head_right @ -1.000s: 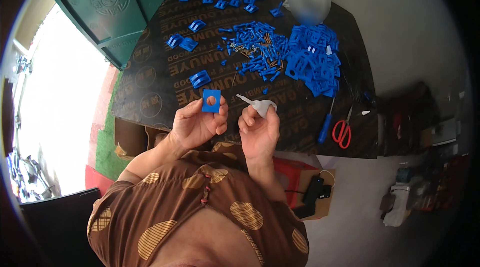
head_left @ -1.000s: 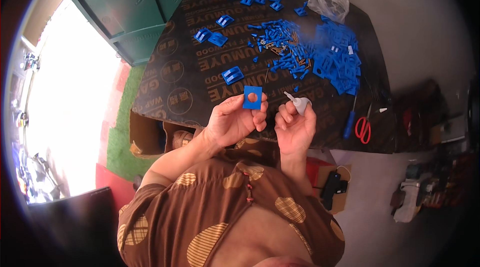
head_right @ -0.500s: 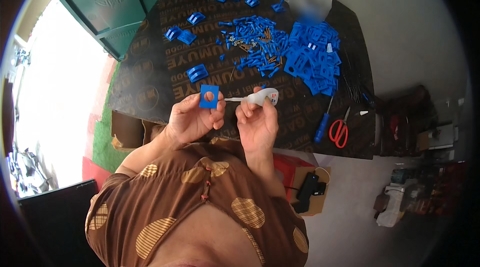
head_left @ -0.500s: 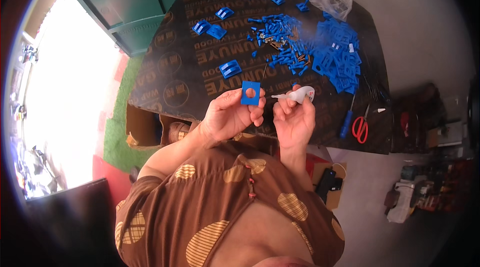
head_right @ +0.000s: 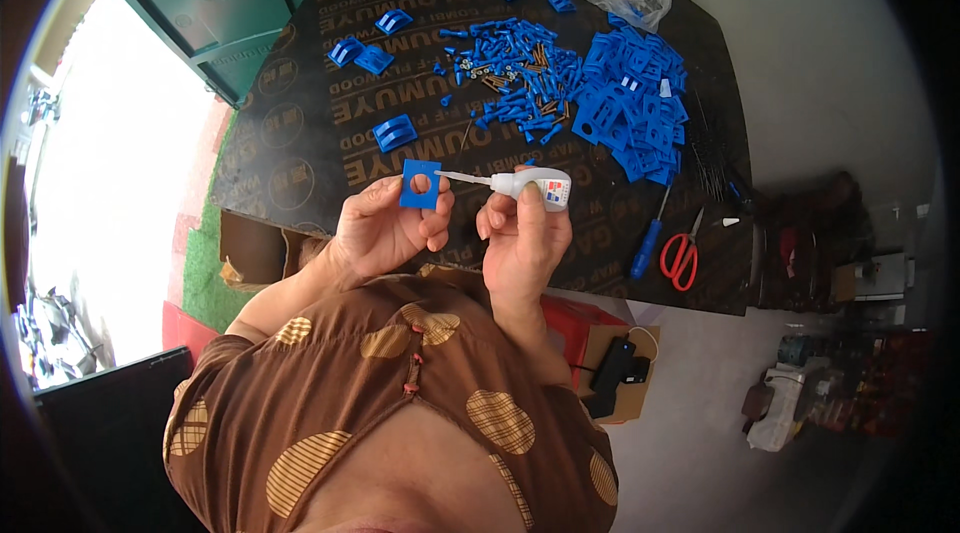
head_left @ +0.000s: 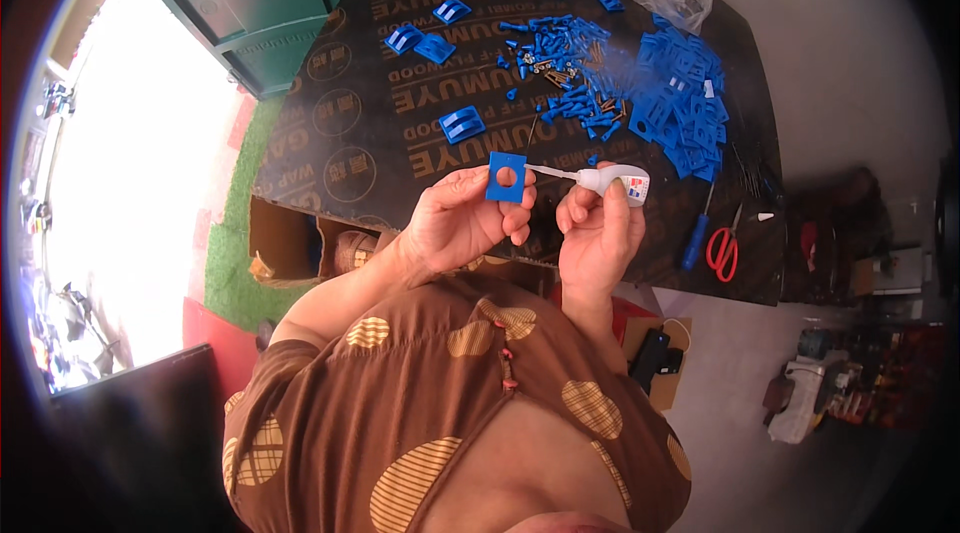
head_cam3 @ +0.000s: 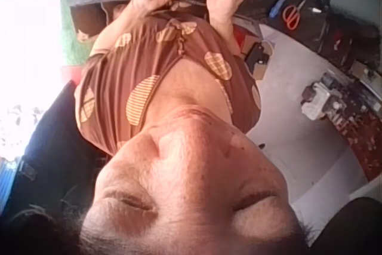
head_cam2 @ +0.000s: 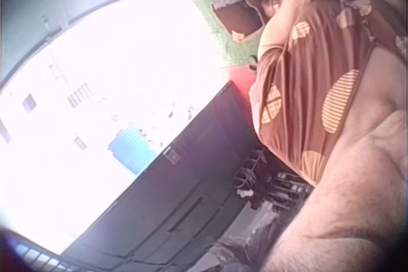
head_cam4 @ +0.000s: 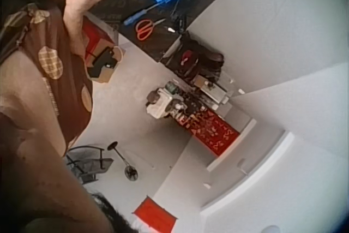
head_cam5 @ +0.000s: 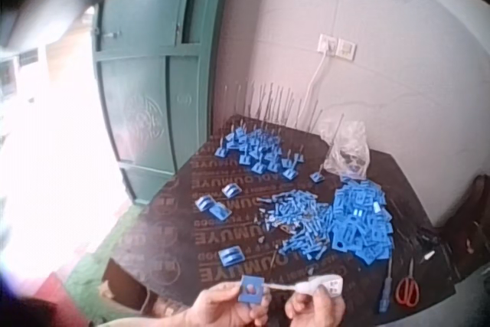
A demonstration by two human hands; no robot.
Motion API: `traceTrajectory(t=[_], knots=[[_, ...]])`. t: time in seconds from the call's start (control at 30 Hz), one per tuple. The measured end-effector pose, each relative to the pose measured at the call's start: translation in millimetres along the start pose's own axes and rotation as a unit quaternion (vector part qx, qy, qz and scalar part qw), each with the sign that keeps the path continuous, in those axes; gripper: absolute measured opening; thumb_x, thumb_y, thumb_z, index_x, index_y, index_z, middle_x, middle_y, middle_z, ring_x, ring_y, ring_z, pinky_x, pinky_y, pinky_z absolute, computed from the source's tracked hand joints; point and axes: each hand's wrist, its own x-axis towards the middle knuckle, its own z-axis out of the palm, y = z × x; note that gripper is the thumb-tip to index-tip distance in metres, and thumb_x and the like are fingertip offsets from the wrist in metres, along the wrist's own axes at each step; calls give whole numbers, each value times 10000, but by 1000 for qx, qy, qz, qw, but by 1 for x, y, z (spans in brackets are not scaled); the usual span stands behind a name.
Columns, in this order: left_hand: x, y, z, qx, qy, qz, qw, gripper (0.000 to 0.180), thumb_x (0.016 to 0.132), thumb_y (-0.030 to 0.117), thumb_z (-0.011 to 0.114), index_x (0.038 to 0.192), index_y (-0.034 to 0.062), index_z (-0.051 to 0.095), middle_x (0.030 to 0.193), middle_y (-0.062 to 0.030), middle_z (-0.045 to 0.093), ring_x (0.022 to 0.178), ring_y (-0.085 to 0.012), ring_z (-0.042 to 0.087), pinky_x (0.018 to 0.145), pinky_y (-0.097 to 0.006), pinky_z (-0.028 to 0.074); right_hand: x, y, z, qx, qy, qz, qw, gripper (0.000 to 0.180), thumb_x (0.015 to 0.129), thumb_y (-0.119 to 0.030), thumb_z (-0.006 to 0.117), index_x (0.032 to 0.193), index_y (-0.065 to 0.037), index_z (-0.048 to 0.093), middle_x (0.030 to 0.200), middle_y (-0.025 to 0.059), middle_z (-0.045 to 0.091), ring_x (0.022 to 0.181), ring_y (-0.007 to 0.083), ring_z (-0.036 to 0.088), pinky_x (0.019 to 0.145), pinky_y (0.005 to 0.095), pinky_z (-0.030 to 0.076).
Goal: The person assembles small stands by fitting wire pieces into plastic bases, dispensing adhesive from a glue bottle onto plastic plates, and pressing plastic pieces together by hand.
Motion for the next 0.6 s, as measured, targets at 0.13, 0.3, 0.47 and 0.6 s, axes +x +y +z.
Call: traceTrajectory(t=[0.13,0.3,0.47,0.6], knots=[[-3,-1,3,9,5,5,1000,444,918,295,533,1167,-71,495,1016,-164,582,750,-210,545,718,-385,460,-4,-1,3,-56,13,-33,998,262,946,-192,498,1092,25,519,685,33,499,584,105,436,482,261,352],[-1,0,2,6,3,1,1000,439,922,290,528,1164,-74,497,1018,-167,581,745,-206,540,715,-381,461,-3,0,2,-74,7,-56,996,258,945,-177,501,1091,35,515,698,42,519,592,106,455,475,261,359],[-2,0,2,11,3,2,1000,436,926,292,523,1165,-72,498,1019,-166,585,744,-205,540,714,-380,464,-4,1,1,-63,3,-65,996,212,920,-118,533,1074,29,521,713,66,557,567,98,466,493,260,394],[-2,-1,2,12,3,4,1000,426,929,289,519,1162,-67,502,1016,-166,587,742,-203,538,713,-381,466,-5,1,3,-103,4,-78,992,249,933,-160,517,1080,41,522,689,53,536,579,105,463,476,264,375]])
